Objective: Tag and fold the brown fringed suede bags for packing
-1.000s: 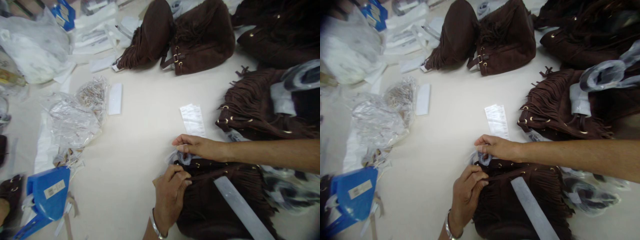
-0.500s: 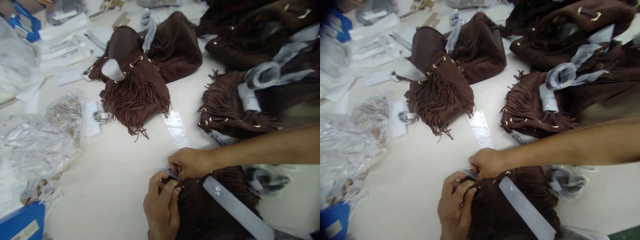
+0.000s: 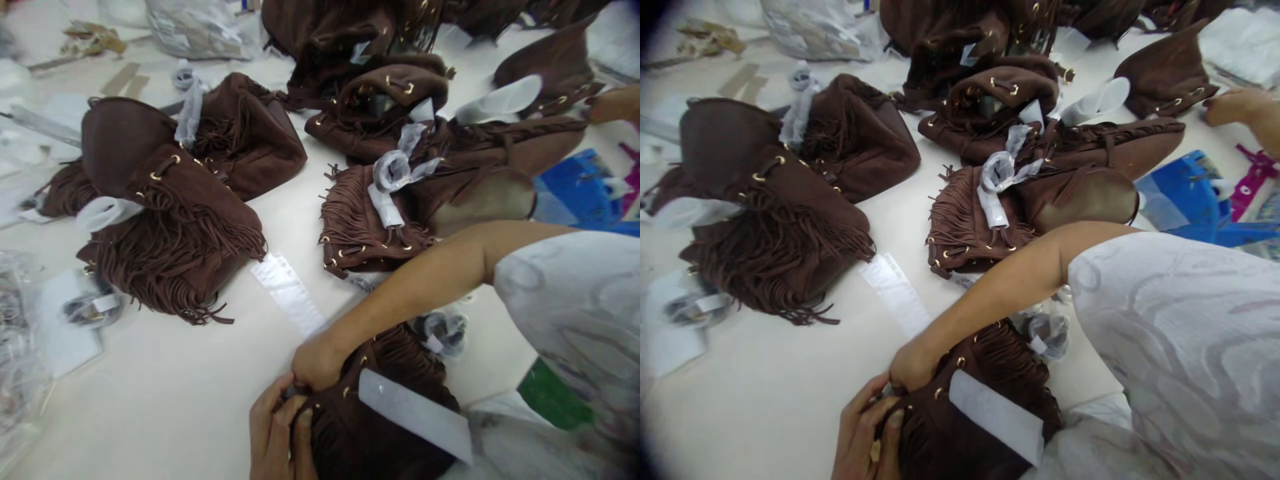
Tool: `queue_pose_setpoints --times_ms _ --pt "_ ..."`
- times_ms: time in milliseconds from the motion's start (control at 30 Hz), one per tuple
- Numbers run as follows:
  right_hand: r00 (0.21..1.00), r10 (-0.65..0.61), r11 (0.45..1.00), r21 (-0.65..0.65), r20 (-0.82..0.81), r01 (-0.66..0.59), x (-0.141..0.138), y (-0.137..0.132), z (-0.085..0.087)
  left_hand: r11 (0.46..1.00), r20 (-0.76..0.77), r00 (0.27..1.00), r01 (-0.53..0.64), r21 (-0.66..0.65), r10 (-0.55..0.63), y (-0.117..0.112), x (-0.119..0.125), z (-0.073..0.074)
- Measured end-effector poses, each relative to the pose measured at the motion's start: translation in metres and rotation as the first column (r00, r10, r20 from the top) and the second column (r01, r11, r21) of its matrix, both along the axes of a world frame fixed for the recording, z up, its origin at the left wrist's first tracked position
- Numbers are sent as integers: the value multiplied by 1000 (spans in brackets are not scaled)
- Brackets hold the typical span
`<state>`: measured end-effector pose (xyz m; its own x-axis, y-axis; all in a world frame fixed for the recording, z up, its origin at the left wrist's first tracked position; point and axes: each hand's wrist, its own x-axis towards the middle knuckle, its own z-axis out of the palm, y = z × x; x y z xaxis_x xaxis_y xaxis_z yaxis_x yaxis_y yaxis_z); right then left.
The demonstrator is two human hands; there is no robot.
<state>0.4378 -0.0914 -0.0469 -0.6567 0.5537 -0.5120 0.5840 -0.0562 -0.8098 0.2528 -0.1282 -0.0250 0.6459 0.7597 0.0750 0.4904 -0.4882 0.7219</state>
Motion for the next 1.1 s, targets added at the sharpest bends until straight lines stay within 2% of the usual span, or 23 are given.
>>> queue_pose_setpoints --times_ms 33,100,200,233,300,367,433,500,533,600,633,667,733,767,867,967,1033,1100 --pt "998 58 997 -54 -39 -60 10 1 6 999 -9 1000 20 36 -20 -1 -2 -3" --pt "993 51 990 -122 -106 -64 41 -5 27 992 -40 998 59 110 -55 -3 -9 -10" --pt "987 -160 987 15 22 160 95 -33 61 976 -75 990 129 177 -117 -2 -16 -18" --pt "980 -188 981 48 61 186 107 -46 68 971 -78 987 149 185 -137 0 -17 -20" --pt "974 -194 979 92 117 184 119 -74 71 965 -82 981 188 183 -176 4 -16 -21" --pt "962 -213 968 169 173 184 115 -98 64 961 -98 973 221 165 -207 7 -12 -20" --pt "941 -258 943 270 218 196 107 -114 57 958 -121 963 255 134 -240 10 -10 -18" --pt "928 -321 903 357 189 240 105 -128 60 955 -142 955 277 105 -262 13 -9 -15" --pt "912 -380 866 407 155 291 108 -137 65 953 -153 950 289 93 -273 15 -9 -12" --pt "805 -580 728 521 124 445 116 -165 80 945 -191 934 320 63 -303 21 -7 -3" --pt "706 -695 638 570 137 518 120 -183 87 940 -214 922 340 42 -324 24 -4 3" --pt "572 -797 556 607 194 568 123 -203 92 933 -230 909 361 15 -348 27 1 10" --pt "336 -872 488 586 355 646 123 -242 93 916 -232 887 394 -76 -400 31 19 24" --pt "261 -868 473 541 423 695 120 -259 88 905 -215 880 401 -138 -423 31 30 31" --pt "184 -844 400 363 504 842 103 -289 58 853 -224 849 391 -345 -479 26 68 46" --pt "108 -867 272 283 486 920 89 -298 32 822 -320 783 389 -415 -533 16 93 49" --pt "47 -891 190 278 452 942 88 -301 31 823 -367 754 397 -406 -545 11 97 47" --pt "-7 -915 137 327 404 935 94 -299 43 827 -392 737 418 -376 -551 7 95 44"
